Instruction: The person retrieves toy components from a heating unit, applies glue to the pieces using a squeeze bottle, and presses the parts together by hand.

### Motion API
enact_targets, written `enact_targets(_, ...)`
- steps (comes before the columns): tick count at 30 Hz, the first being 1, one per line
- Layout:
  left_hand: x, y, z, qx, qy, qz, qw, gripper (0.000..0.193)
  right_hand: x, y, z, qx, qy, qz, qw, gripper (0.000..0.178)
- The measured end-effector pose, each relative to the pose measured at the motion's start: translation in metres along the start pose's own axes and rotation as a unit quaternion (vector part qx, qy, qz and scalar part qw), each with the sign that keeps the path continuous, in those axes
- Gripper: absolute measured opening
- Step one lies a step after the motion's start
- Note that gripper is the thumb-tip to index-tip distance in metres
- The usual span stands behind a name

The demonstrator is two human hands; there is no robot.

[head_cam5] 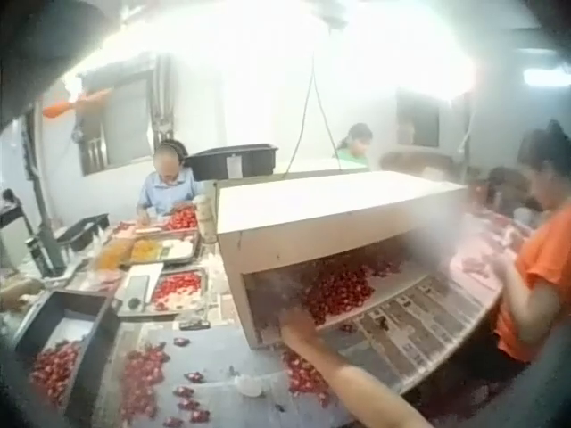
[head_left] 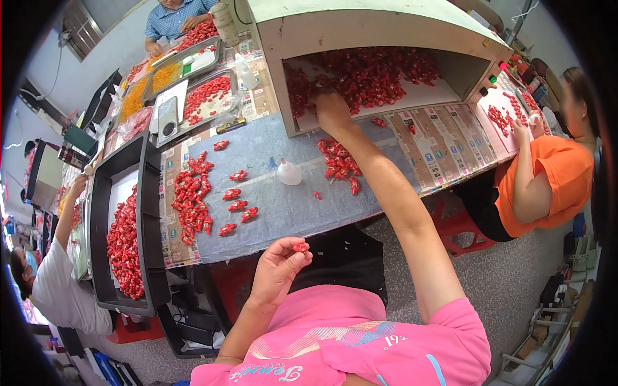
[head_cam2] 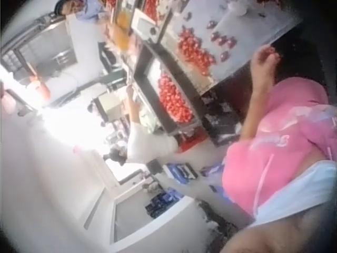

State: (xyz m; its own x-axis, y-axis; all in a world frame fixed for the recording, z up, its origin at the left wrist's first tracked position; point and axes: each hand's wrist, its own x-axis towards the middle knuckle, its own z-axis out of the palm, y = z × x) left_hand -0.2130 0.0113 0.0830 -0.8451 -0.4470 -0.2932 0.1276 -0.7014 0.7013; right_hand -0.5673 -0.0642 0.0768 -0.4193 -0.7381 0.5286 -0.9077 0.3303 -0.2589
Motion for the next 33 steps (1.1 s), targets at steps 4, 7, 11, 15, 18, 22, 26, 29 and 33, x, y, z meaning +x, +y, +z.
enact_targets(4,0.000,0.002,-0.006,-0.004,0.000,0.005,1.000,0.023,0.004,-0.012,-0.004,-0.071,-0.038,-0.033,0.996,0.017)
enact_targets(7,-0.001,0.001,-0.007,-0.007,-0.004,0.013,1.000,0.023,0.008,-0.013,-0.009,-0.097,-0.109,-0.073,0.987,0.019)
enact_targets(11,-0.003,-0.002,-0.002,-0.004,-0.016,0.016,1.000,0.022,0.014,0.002,-0.007,-0.033,-0.162,0.015,0.986,0.020)
enact_targets(15,-0.008,0.000,-0.004,-0.009,-0.007,0.023,1.000,0.022,0.005,0.002,-0.013,-0.020,-0.154,0.011,0.988,0.020)
enact_targets(18,-0.008,0.003,-0.010,-0.017,0.012,0.042,0.999,0.021,-0.014,-0.012,-0.040,0.131,-0.098,0.022,0.986,0.019)
enact_targets(22,-0.005,0.008,-0.009,-0.002,0.018,0.046,0.999,0.022,-0.071,-0.048,-0.100,0.472,-0.115,0.145,0.862,0.015)
enact_targets(26,0.001,0.007,-0.004,0.008,0.023,0.038,0.999,0.022,-0.145,-0.081,-0.127,0.621,-0.153,0.207,0.741,0.014)
enact_targets(29,0.002,0.004,-0.002,0.006,0.014,0.024,1.000,0.023,-0.188,-0.101,-0.127,0.668,-0.167,0.252,0.680,0.015)
enact_targets(33,0.003,0.000,-0.001,0.007,-0.010,0.014,1.000,0.025,-0.213,-0.118,-0.126,0.674,-0.135,0.214,0.694,0.015)
